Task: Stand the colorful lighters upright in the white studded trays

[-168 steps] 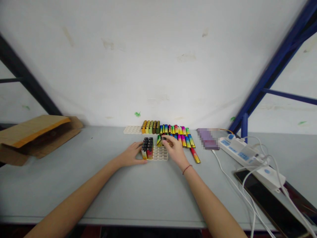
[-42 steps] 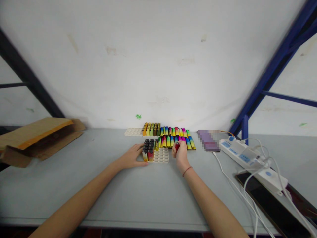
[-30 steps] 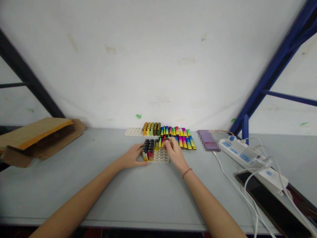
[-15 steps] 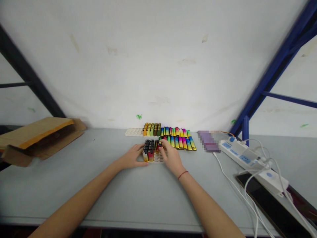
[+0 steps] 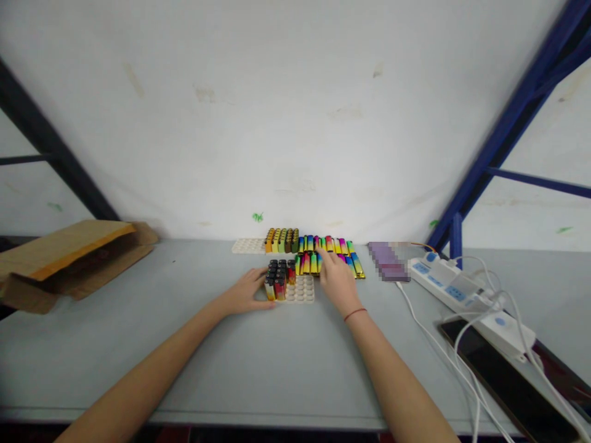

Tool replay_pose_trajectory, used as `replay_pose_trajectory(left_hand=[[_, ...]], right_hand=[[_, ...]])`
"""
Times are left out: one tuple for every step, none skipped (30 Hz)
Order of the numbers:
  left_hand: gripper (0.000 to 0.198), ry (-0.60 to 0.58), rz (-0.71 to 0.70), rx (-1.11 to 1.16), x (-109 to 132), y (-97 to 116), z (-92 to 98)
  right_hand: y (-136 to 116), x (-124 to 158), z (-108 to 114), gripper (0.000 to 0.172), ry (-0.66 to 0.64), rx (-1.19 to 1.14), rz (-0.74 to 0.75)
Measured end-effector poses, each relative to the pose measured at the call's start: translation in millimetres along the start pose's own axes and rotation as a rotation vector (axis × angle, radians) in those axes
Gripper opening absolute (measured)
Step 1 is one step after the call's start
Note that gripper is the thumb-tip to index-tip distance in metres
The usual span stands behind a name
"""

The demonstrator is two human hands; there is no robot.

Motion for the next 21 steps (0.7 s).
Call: replay_pose_trajectory(left_hand=[[0.081,-0.002,0.002,0.000,-0.1,-0.1,0.0],[0.081,-0.004,0.004,0.000,-0.2,-0.1,-0.1],[0.081,-0.006,0.005,0.001,-0.2,-0.1,-0.1],[0.081,-0.007,0.005,0.002,-0.3,-0.1,-0.1],[0.081,-0.010,0.005,0.001,-0.4,-0.1,-0.2],[0.081,-0.013,0.007,0.000,-0.4,-0.1,-0.2],[0.081,-0.017,0.009,-0.002,-0.5,-0.1,-0.2],[0.082,-0.021,0.012,-0.002,-0.6,-0.1,-0.1],[0.082,-0.025,0.014,-0.001,-0.6,0.0,0.0],[0.082,-0.027,0.016,0.003,-0.7,0.1,0.3],[0.083,-0.027,0.015,0.006,-0.7,0.2,0.5],[0.083,-0.026,0.013,0.009,-0.8,0.4,0.7],[0.083,-0.024,0.011,0.013,-0.8,0.4,0.9],[0.083,-0.021,0.010,0.017,-0.7,0.4,1.1],[0.083,-0.018,0.011,0.020,-0.7,0.2,1.0],[0.082,-0.016,0.013,0.023,-0.7,0.0,1.0],[0.082,-0.015,0.012,0.025,-0.6,-0.1,0.8],[0.082,-0.014,0.011,0.026,-0.6,-0.1,0.7],[0.082,-0.014,0.008,0.026,-0.6,-0.1,0.6],[0.082,-0.013,0.005,0.025,-0.5,0.1,0.7],[0.082,-0.012,0.003,0.024,-0.5,0.2,0.8]], right_hand=[[14.2,-1.9,7.1,0.043,0.034,0.058,-0.091],[29.4,-3.1,13.1,0.041,0.047,0.110,-0.183],[45.4,-3.3,18.5,0.039,0.061,0.155,-0.285],[60.7,-2.7,22.5,0.038,0.066,0.189,-0.376],[74.5,-1.5,24.7,0.037,0.053,0.206,-0.454],[86.4,-0.1,24.8,0.038,0.020,0.212,-0.512],[96.0,1.2,23.4,0.040,-0.020,0.199,-0.551],[103.4,2.3,20.8,0.041,-0.064,0.173,-0.573],[108.6,3.0,17.9,0.041,-0.096,0.141,-0.580],[112.4,3.2,15.3,0.039,-0.111,0.108,-0.580],[115.3,3.1,13.7,0.036,-0.107,0.080,-0.576],[117.8,2.8,13.1,0.032,-0.082,0.058,-0.571],[120.2,2.2,13.7,0.028,-0.041,0.042,-0.566],[122.7,1.6,15.4,0.025,0.011,0.027,-0.565],[125.1,1.1,17.9,0.022,0.073,0.004,-0.566],[127.3,0.6,20.9,0.020,0.140,-0.040,-0.568],[129.1,0.4,23.9,0.019,0.204,-0.117,-0.576],[130.5,0.5,26.7,0.018,0.266,-0.233,-0.598],[131.3,1.0,28.6,0.017,0.320,-0.389,-0.632],[130.7,1.5,29.2,0.018,0.354,-0.578,-0.670],[128.2,1.6,28.6,0.021,0.363,-0.786,-0.706]])
Point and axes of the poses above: each hand's wrist, its own x-axis away from the middle knuckle, its own z-axis out of the back of the hand, y = z × x, the point moved 4 cm from there along -x, towards the middle knuckle, and after that the axes turned 9 degrees about -x, right-handed, at the moved point
